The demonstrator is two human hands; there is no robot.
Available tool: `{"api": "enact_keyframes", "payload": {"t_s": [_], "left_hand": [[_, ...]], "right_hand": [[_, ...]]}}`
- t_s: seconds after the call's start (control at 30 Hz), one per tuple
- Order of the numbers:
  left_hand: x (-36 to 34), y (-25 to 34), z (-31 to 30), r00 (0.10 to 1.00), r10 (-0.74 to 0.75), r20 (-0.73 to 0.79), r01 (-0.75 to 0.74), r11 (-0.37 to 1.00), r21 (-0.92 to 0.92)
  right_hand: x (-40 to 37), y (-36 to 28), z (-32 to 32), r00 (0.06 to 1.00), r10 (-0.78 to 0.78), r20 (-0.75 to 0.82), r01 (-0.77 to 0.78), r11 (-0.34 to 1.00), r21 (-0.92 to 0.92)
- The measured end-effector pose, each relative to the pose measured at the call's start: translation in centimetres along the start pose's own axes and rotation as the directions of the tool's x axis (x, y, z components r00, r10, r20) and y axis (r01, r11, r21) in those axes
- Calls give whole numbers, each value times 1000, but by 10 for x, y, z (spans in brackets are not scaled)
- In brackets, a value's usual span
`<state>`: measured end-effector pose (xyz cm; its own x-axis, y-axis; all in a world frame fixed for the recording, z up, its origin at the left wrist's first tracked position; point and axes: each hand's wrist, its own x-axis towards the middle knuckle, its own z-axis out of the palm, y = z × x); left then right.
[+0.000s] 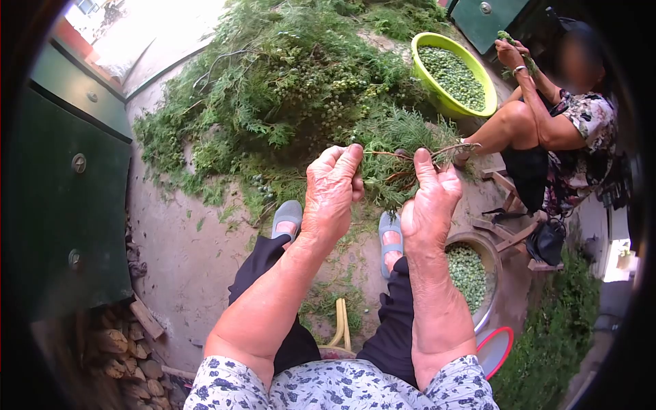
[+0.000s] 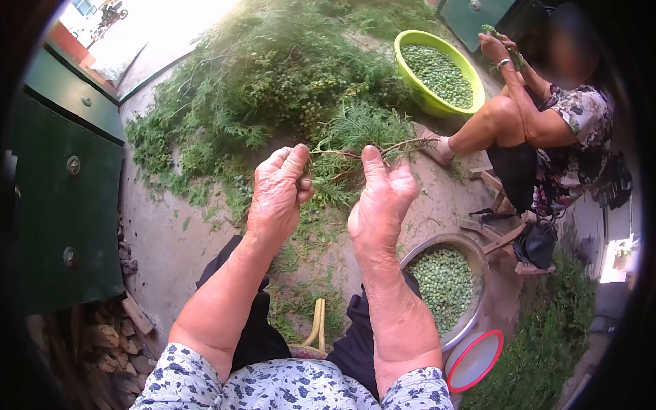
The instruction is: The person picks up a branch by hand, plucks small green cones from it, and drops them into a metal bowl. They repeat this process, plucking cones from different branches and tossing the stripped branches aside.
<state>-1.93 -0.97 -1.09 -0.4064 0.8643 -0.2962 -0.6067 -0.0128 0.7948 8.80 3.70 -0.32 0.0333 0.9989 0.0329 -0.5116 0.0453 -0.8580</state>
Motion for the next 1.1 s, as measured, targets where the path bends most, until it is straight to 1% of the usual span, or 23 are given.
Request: {"api": "enact_keyframes", "payload": {"t_s": [0.03,0.07,0.1,0.13,0.17,0.2,0.27,0.3,0.33,0.37,0.4,0.47,0.5,0.53,0.63,0.77,0.8,0.83,0.87,0.93,1.0,1.07,1.1], "left_hand": [[2,-4,0,999,-8,-31,7,999,-39],[3,-4,1,999,-8,-34,7,999,-40],[4,-2,2,987,-68,-148,48,990,-136],[7,0,2,958,-137,-253,77,969,-236],[19,-2,-11,933,-191,-304,76,933,-353],[23,5,-16,935,-181,-306,56,925,-376],[20,10,-13,975,-130,-182,55,928,-368],[17,11,-10,975,-137,-177,64,929,-364],[13,11,-7,975,-177,-134,118,924,-364],[11,11,-6,973,-211,-92,164,917,-364],[10,10,-6,974,-209,-91,163,917,-364],[10,7,-6,977,-206,63,215,926,-312],[10,7,-8,961,-238,141,272,906,-324],[9,7,-8,961,-238,142,272,906,-324],[1,11,-2,980,-167,111,178,979,-95],[2,6,-4,976,-160,147,169,984,-54],[0,5,-3,993,-93,77,97,994,-54],[-1,4,-1,1000,-24,8,24,998,-50],[1,2,0,1000,-23,7,24,998,-51],[5,0,0,992,22,-122,-32,996,-84],[3,1,3,990,30,-141,-43,995,-91],[4,1,4,969,-63,-238,11,977,-214],[5,1,3,969,-63,-241,10,977,-215]], "right_hand": [[-4,2,2,1000,2,3,-2,1000,0],[-9,4,4,999,-45,-16,44,997,-69],[-11,5,6,995,-94,-31,88,986,-140],[-9,1,7,995,-92,-28,87,986,-141],[-7,-7,8,981,-184,-59,176,977,-119],[-3,-14,9,957,-275,-89,266,959,-99],[5,-17,8,966,-243,-83,237,969,-74],[7,-13,5,984,-133,-120,130,991,-37],[8,-13,3,989,-21,-148,21,1000,2],[7,-12,5,989,14,-145,-5,998,60],[8,-12,5,990,13,-144,-4,998,61],[9,-8,0,987,97,-131,-83,990,115],[10,-6,-3,987,96,-131,-81,990,115],[12,-3,-7,985,102,-136,-87,990,111],[11,-3,-3,986,88,-138,-75,992,98],[12,-2,-8,989,91,-116,-87,995,45],[9,-2,-6,989,91,-116,-86,995,44],[5,-3,0,993,37,-115,-33,999,37],[1,-4,6,993,-16,-115,20,999,31],[-7,-4,11,996,-38,-85,41,998,39],[-11,-3,13,993,-111,-45,110,994,-19],[-12,1,12,993,-114,-30,113,992,-48],[-13,3,12,993,-118,-17,116,990,-75]]}}
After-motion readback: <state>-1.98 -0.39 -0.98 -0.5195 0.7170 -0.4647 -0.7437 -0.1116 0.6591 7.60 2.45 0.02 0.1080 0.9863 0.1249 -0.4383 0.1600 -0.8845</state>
